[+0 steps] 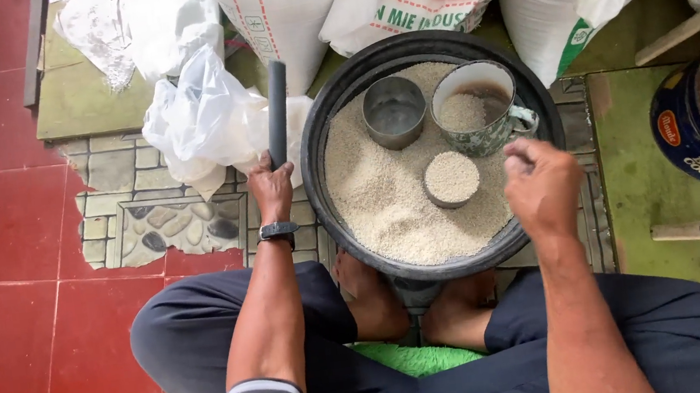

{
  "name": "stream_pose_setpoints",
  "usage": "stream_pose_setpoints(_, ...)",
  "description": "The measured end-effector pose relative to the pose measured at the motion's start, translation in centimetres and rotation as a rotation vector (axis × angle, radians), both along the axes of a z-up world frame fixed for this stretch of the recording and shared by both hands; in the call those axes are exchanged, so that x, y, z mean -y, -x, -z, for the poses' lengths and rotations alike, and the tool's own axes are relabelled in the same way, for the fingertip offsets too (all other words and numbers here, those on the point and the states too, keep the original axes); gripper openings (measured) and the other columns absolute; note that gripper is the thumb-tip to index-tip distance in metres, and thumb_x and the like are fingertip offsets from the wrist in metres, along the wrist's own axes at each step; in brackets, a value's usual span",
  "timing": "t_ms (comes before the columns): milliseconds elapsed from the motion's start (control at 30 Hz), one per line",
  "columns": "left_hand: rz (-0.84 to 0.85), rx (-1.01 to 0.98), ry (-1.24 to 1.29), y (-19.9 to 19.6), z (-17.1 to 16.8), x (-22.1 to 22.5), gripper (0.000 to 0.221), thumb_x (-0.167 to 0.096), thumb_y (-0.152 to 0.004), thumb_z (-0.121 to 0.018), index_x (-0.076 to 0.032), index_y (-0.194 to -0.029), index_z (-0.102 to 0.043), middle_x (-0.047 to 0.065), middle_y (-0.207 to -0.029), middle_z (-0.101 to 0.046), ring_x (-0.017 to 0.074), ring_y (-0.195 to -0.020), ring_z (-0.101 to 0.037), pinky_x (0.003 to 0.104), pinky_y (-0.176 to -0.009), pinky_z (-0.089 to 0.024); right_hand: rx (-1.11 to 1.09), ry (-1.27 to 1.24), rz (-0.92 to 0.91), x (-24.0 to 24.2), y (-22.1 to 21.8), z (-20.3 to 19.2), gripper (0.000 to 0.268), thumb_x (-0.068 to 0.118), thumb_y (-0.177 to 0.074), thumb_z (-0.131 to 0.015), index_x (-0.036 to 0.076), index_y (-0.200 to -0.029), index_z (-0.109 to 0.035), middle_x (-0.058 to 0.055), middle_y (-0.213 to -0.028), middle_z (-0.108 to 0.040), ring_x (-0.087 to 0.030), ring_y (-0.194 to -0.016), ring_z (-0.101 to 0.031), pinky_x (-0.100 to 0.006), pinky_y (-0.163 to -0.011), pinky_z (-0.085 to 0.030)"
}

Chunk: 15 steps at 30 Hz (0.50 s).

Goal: Measuring rice by scooping it from a large basin into smaller containers and bags.

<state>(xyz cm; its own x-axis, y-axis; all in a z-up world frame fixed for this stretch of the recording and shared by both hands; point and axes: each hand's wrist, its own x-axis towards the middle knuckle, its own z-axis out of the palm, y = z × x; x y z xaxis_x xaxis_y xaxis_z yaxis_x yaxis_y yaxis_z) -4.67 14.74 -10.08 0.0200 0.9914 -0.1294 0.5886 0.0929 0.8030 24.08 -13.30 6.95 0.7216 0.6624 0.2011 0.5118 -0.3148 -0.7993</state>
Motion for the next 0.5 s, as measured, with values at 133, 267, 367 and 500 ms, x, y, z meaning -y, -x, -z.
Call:
stream_pose_setpoints(133,0.077,-0.22,-0.018,-0.1,4.9,-1.8,0.057,-0.033,-0.079,-0.08,-0.012,-0.132,-0.071,0.025,-0.106,-0.075,0.0463,-0.109,-0.07,0.055,-0.101,-0.048,-0.017,0.173,-0.026,0.2,-0.3,5.1,0.021,0.0,-0.088,-0.066,-0.002,-0.105,-0.077,-0.027,-0.098,-0.073,-0.043,-0.094,-0.071,-0.051,-0.086,-0.056)
stream_pose_setpoints(267,0.102,-0.191,-0.07,0.0,5.7,-1.6,0.056,-0.033,-0.082,-0.08,-0.01,-0.132,-0.07,0.029,-0.103,-0.075,0.0503,-0.107,-0.068,0.057,-0.096,-0.053,0.066,0.216,-0.063,0.1,-0.2,7.2,0.02,0.006,-0.084,-0.071,0.0,-0.102,-0.076,-0.022,-0.096,-0.074,-0.038,-0.093,-0.073,-0.049,-0.09,-0.056)
stream_pose_setpoints(367,0.106,-0.165,-0.112,0.1,5.3,-1.4,0.056,-0.031,-0.082,-0.082,-0.005,-0.131,-0.07,0.033,-0.104,-0.072,0.0538,-0.106,-0.067,0.06,-0.095,-0.052,0.079,0.312,-0.102,0.6,0.3,6.6,0.033,0.01,-0.082,-0.077,-0.008,-0.109,-0.071,-0.032,-0.104,-0.071,-0.05,-0.105,-0.068,-0.058,-0.099,-0.049)
stream_pose_setpoints(500,0.104,-0.172,-0.179,0.1,5.1,-1.5,0.059,-0.031,-0.081,-0.085,0.001,-0.129,-0.07,0.034,-0.101,-0.072,0.0539,-0.103,-0.068,0.06,-0.095,-0.052,-0.077,0.473,-0.097,-0.8,2.1,4.0,0.074,0.027,-0.087,-0.081,-0.017,-0.139,-0.051,-0.042,-0.136,-0.055,-0.051,-0.135,-0.049,-0.06,-0.119,-0.028)
